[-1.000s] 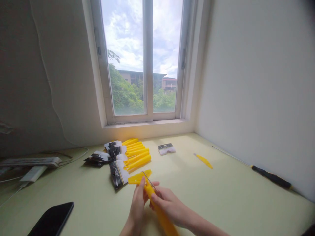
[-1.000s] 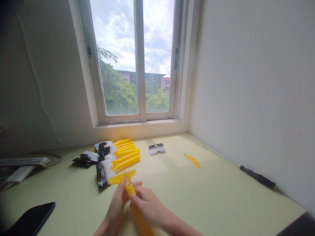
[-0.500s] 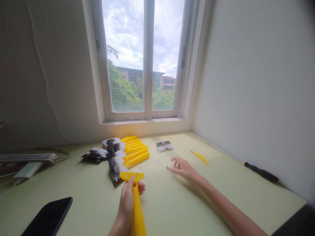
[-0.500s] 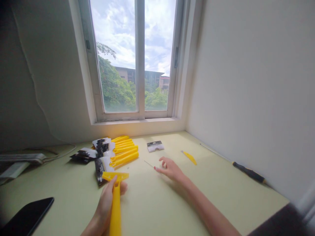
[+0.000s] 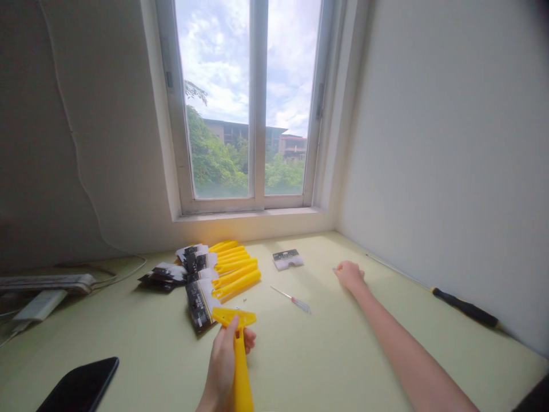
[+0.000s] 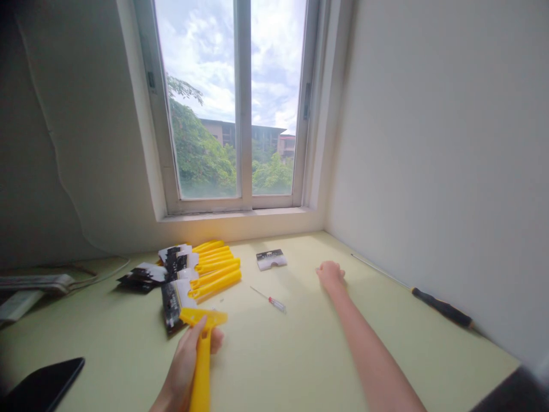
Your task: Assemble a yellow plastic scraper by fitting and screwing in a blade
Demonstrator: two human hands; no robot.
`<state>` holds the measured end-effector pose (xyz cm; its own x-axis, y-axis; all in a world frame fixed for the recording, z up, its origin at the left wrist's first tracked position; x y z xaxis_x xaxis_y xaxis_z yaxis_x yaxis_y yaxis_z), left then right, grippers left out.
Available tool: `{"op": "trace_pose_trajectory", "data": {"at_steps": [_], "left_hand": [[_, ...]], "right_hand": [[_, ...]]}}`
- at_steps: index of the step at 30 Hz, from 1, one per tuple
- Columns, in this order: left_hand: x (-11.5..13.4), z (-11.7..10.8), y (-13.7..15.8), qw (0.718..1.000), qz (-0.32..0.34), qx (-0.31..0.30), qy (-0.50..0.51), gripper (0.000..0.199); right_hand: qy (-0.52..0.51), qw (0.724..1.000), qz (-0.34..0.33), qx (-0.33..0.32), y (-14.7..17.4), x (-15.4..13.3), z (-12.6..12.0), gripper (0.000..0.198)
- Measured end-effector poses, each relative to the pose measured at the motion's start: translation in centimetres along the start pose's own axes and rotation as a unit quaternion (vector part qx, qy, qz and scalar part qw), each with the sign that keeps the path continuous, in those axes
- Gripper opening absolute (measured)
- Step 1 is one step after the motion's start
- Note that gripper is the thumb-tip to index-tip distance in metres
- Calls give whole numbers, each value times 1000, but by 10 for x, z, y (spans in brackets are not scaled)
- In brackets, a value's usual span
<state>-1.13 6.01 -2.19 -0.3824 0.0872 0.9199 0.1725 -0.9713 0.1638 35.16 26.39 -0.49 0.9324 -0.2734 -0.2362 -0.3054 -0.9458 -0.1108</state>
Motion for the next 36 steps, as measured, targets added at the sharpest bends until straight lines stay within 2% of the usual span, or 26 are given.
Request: {"op": "trace_pose_trajectory", "data": {"at_steps": [5, 9, 14, 16, 17, 18, 20, 22, 25, 27, 31, 36], "left_hand": [[-1, 1, 0, 1000, 10, -11, -5, 37], [2, 4, 2, 1000, 11, -22, -13, 36], [6, 12, 6, 998, -1, -56, -6, 30], [4, 15, 7, 997, -11, -79, -5, 29], [3, 17, 7, 996, -16, -89, -3, 29], [2, 18, 7, 995, -19, -97, -1, 28], [-1, 18, 7, 994, -19, -105, 2, 26], [-3, 17, 6, 994, -16, -111, 2, 25], [-4, 16, 5, 992, -12, -123, -3, 22], [-3, 17, 4, 991, -9, -131, -4, 19], [-4, 18, 2, 991, -26, -133, -3, 14], [-2, 14, 5, 991, -17, -131, 10, 14]], "right_hand": [[-22, 999, 5, -45, -4, -14, -2, 7], [-70, 995, -23, -67, 4, -26, -11, 6], [-170, 982, -68, -48, 17, -44, -32, 5], [-247, 964, -94, -32, 25, -56, -40, 9], [-312, 944, -107, -26, 31, -62, -44, 10], [-398, 909, -120, -22, 38, -69, -47, 13], [-561, 816, -134, -30, 57, -82, -51, 22], [-646, 748, -139, -62, 80, -97, -53, 30], [-713, 677, -138, -121, 115, -118, -54, 33], [-735, 645, -141, -152, 135, -129, -55, 32], [-747, 615, -148, -203, 164, -147, -52, 25], [-791, 555, -127, -222, 188, -163, -38, 21]]}}
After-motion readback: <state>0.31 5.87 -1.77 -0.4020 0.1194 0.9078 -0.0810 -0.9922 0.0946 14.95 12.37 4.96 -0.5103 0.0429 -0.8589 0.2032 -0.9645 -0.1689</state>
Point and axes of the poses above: each hand's wrist, its own y-axis away from the middle knuckle, its own z-axis out of the palm, x = y × z, the point moved 5 cm from there along -y, towards the middle knuckle, and after that the axes turned 6 degrees about -x, right-handed, at the moved point
